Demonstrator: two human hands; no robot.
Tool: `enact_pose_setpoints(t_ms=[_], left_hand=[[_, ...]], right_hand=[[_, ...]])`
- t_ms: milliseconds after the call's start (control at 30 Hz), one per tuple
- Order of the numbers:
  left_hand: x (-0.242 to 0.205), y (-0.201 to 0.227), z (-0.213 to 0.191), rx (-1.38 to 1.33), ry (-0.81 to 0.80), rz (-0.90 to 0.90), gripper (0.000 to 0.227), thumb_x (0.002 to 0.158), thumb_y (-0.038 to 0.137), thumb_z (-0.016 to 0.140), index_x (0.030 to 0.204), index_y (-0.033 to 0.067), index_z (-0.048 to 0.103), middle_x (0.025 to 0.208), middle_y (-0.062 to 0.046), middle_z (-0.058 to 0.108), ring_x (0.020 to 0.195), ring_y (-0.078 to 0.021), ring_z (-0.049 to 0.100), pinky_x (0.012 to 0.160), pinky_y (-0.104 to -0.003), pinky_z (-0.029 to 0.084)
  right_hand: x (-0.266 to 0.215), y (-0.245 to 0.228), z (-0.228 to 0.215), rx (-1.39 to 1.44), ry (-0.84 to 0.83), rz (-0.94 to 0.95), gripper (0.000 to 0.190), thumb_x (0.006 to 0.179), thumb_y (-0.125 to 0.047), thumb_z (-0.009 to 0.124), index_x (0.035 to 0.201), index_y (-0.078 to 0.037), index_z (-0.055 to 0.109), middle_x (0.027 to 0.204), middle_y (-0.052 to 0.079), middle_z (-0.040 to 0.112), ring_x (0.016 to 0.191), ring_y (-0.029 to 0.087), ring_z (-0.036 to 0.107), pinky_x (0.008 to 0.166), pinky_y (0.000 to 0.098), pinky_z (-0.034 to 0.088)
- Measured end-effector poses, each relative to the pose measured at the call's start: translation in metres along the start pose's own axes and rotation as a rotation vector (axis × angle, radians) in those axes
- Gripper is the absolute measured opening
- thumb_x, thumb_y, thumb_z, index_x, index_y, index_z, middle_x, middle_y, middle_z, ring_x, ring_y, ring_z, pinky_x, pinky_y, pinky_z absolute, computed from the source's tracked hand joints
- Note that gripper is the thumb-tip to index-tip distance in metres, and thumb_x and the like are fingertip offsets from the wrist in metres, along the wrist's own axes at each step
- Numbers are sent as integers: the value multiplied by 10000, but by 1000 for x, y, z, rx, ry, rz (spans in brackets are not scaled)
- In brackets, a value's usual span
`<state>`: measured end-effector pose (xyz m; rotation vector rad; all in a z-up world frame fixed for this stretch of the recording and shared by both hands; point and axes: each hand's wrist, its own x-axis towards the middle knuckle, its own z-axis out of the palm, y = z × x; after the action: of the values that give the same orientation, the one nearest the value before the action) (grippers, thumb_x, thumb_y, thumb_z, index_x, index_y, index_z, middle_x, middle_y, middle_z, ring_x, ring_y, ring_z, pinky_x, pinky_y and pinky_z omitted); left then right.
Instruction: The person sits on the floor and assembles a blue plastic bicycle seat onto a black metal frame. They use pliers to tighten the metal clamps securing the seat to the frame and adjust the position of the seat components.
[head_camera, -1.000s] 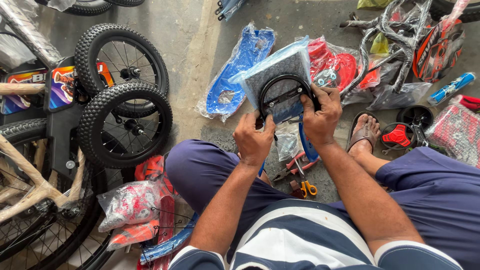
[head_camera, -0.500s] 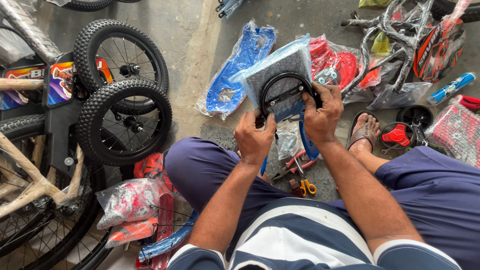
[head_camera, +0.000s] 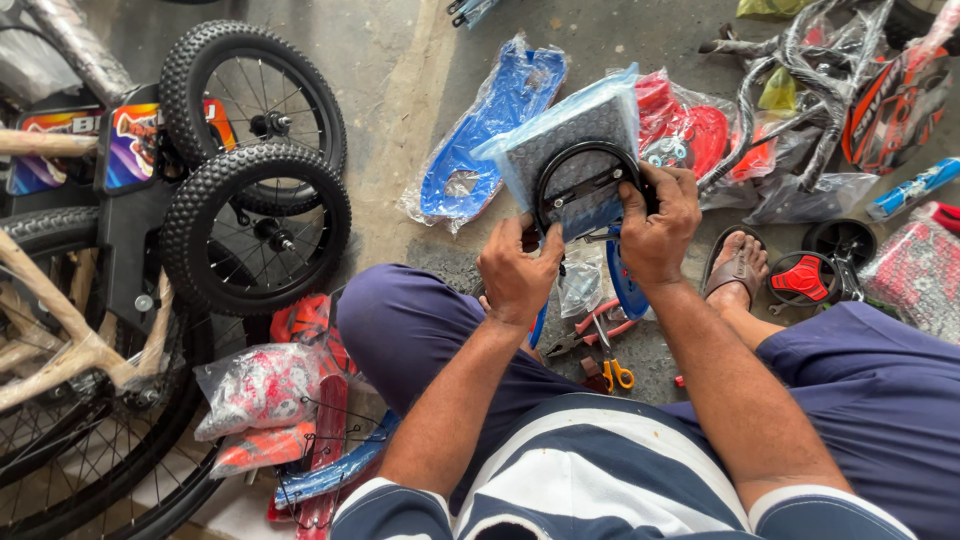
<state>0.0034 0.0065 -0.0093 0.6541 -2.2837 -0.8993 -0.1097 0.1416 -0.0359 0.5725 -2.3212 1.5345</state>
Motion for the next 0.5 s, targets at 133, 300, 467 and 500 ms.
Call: enact_pose_setpoints(t_ms=[133, 300, 467, 500], left_hand=[[1, 1, 0, -29, -24, -41, 313, 841, 271, 818, 958, 0, 715, 861, -156, 705, 711, -290, 705, 637, -406, 556], [7, 7, -8, -63, -110, -36, 379, 905, 365, 778, 996, 3, 709, 896, -130, 698, 716, -239, 700, 614, -385, 562], [51, 8, -29, 25, -9, 122, 487, 911, 515, 765, 926, 34, 689, 902, -105, 693, 818, -224, 685, 738, -389, 555], [66, 8, -30, 77, -23, 248, 461, 907, 493, 799, 1002, 55, 687, 992, -122, 698, 945, -252, 676, 864, -410, 544]], right_hand=[[-1, 3, 1, -15, 6, -24, 240, 972, -64, 780, 1196, -3, 716, 1095, 150, 651, 1008, 310, 652, 902, 404, 533], [0, 3, -2, -35, 10, -34, 240, 982, -68, 773, 1207, -2, 716, 1098, 158, 644, 1010, 315, 649, 903, 409, 529], [2, 0, -6, -28, -70, -19, 248, 974, -62, 777, 1212, -15, 726, 1093, 148, 649, 970, 296, 656, 861, 388, 531], [4, -2, -6, -33, -86, -49, 247, 974, -49, 771, 1215, -19, 730, 1103, 145, 655, 980, 297, 659, 871, 391, 532]])
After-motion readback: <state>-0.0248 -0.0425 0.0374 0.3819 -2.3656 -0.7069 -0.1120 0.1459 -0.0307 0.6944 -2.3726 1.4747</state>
